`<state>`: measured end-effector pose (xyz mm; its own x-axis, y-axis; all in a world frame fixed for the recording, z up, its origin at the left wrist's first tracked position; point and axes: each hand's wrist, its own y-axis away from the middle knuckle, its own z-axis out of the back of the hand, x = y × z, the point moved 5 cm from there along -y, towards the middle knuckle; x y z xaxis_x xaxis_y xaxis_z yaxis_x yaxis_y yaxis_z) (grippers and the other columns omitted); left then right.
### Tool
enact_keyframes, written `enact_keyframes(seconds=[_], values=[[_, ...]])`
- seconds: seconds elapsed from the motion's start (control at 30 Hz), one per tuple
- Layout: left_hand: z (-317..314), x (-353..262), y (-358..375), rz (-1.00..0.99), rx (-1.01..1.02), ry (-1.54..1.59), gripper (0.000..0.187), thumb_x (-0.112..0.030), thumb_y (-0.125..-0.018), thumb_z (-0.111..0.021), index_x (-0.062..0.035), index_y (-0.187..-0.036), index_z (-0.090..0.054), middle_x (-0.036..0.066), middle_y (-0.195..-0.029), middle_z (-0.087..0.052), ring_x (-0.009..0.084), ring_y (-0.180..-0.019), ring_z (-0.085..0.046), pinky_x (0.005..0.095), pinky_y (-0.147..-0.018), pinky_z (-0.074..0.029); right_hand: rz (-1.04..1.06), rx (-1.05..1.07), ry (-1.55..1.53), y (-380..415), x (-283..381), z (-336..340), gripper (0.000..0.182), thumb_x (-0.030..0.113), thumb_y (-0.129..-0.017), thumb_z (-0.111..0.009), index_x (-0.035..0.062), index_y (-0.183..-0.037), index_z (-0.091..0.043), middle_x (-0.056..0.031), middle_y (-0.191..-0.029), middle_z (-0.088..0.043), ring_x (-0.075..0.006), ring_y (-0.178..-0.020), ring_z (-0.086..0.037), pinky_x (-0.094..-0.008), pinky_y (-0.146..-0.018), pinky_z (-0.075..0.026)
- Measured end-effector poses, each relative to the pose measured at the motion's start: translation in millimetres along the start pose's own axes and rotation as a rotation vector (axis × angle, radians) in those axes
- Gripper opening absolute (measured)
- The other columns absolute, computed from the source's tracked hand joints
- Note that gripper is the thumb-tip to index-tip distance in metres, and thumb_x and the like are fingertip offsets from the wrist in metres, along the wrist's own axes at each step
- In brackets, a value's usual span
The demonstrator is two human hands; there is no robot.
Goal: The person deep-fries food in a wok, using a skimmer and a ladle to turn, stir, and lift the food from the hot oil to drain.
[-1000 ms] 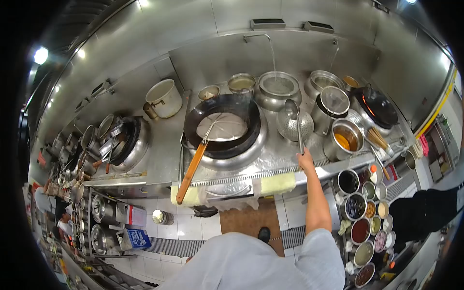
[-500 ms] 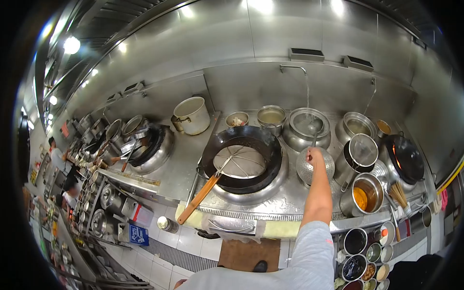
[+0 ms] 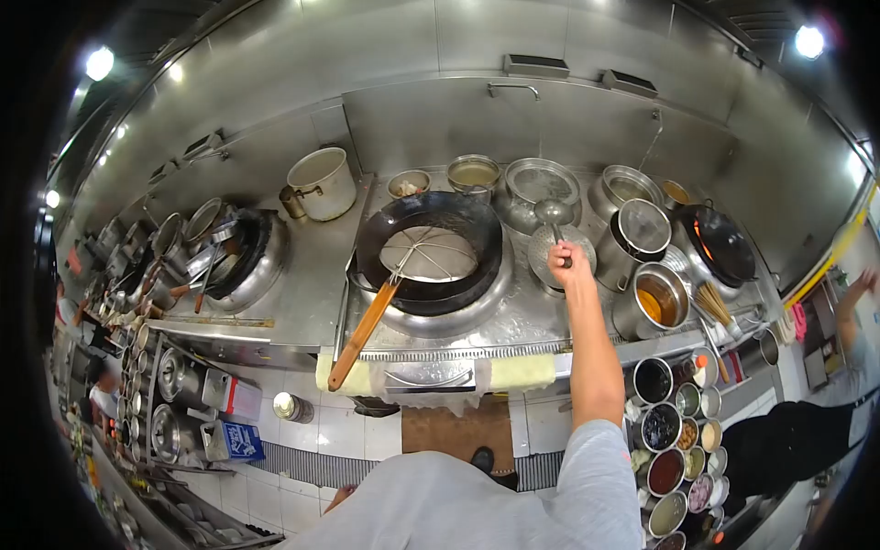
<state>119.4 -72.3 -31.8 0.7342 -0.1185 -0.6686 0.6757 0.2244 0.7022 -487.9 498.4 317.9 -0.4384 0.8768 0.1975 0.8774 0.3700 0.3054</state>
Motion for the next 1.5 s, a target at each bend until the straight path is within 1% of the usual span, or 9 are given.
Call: enact_keyframes(seconds=[0.1,0.13,0.27,0.57,0.77,0.97,1.23,1.3,1.5], values=[[10.4,-32.2,-40.2,-0.077,0.03,-0.113,0.031,-0.006,-0.081,-0.052,-0.0044,-0.112,-0.049,0.008,-0.072,-0.059,0.0166,-0.056,-0.058,0.0312,-0.044,-0.049,-0.025,-0.039,0.143,39.0,-20.7,13.9,0.019,0.01,-0.085,-0.045,0.0068,-0.067,-0.041,0.0037,-0.049,-0.037,-0.008,-0.04,-0.035,-0.0217,-0.037,-0.027],[11.5,-12.2,-71.3,-0.013,0.095,0.199,0.034,-0.004,-0.079,-0.051,-0.0049,-0.112,-0.05,0.008,-0.072,-0.059,0.0156,-0.056,-0.057,0.0303,-0.043,-0.048,-0.046,-0.109,0.174,51.5,-28.2,20.3,0.019,0.011,-0.085,-0.045,0.0069,-0.066,-0.041,0.0036,-0.048,-0.037,-0.0081,-0.04,-0.034,-0.0217,-0.036,-0.027],[17.5,-47.7,-80.4,0.009,0.065,0.253,0.033,-0.005,-0.079,-0.051,-0.0052,-0.112,-0.05,0.008,-0.073,-0.059,0.0147,-0.055,-0.056,0.0297,-0.042,-0.047,-0.158,-0.204,0.102,72.4,-46.5,40.6,0.019,0.011,-0.084,-0.047,0.0062,-0.066,-0.041,0.0037,-0.048,-0.037,-0.0084,-0.039,-0.033,-0.0221,-0.037,-0.027],[21.8,5.3,-99.1,-0.067,0.246,0.129,0.022,-0.015,-0.086,-0.046,-0.005,-0.103,-0.057,0.007,-0.077,-0.063,0.0187,-0.066,-0.062,0.0346,-0.052,-0.05,0.15,-0.01,-0.223,46.2,-84.0,68.1,0.019,0.011,-0.087,-0.044,0.0033,-0.07,-0.041,0.0022,-0.052,-0.039,-0.0062,-0.038,-0.038,-0.021,-0.036,-0.027],[35.3,17.8,-110.5,-0.541,0.229,-0.525,0.021,-0.016,-0.087,-0.046,-0.0052,-0.102,-0.057,0.006,-0.078,-0.063,0.0196,-0.066,-0.061,0.0354,-0.053,-0.05,0.164,-0.022,-0.339,88.9,-111.0,60.9,0.015,0.01,-0.084,-0.046,0.0065,-0.071,-0.04,0.0026,-0.052,-0.039,-0.009,-0.039,-0.039,-0.0231,-0.04,-0.03],[39.8,28.6,-123.7,-0.799,0.195,-0.658,0.02,-0.018,-0.089,-0.046,-0.0054,-0.1,-0.057,0.006,-0.08,-0.064,0.0204,-0.067,-0.061,0.0362,-0.054,-0.05,0.22,-0.371,0.278,176.0,-119.5,65.6,0.016,0.008,-0.088,-0.046,0.0086,-0.075,-0.038,0.0014,-0.056,-0.041,-0.0061,-0.042,-0.04,-0.0219,-0.035,-0.027],[32.3,-11.9,-138.6,-0.712,0.47,-0.284,0.024,-0.014,-0.089,-0.044,-0.0083,-0.111,-0.05,0.004,-0.075,-0.056,0.0141,-0.058,-0.056,0.0296,-0.043,-0.046,0.262,-0.644,0.723,280.6,-132.9,60.1,0.012,0.009,-0.088,-0.048,0.0079,-0.077,-0.042,0.0004,-0.06,-0.044,-0.0049,-0.042,-0.037,-0.0206,-0.034,-0.025],[30.1,-13.0,-131.5,0.129,0.342,0.043,0.028,-0.01,-0.087,-0.044,-0.0077,-0.115,-0.047,0.005,-0.078,-0.057,0.0143,-0.057,-0.055,0.0299,-0.043,-0.047,0.317,-0.658,0.725,296.2,-138.1,59.2,0.011,0.008,-0.087,-0.048,0.0082,-0.078,-0.042,0.0001,-0.062,-0.045,-0.0046,-0.042,-0.037,-0.0205,-0.033,-0.025],[22.7,-37.9,-130.7,0.197,0.368,0.03,0.034,-0.007,-0.084,-0.046,-0.0081,-0.118,-0.046,0.007,-0.085,-0.059,0.0164,-0.064,-0.057,0.0336,-0.05,-0.049,0.335,-0.689,0.794,316.9,-155.2,66.6,0.013,0.005,-0.086,-0.049,0.0055,-0.093,-0.038,-0.001,-0.064,-0.044,-0.0062,-0.042,-0.039,-0.0235,-0.032,-0.028]])
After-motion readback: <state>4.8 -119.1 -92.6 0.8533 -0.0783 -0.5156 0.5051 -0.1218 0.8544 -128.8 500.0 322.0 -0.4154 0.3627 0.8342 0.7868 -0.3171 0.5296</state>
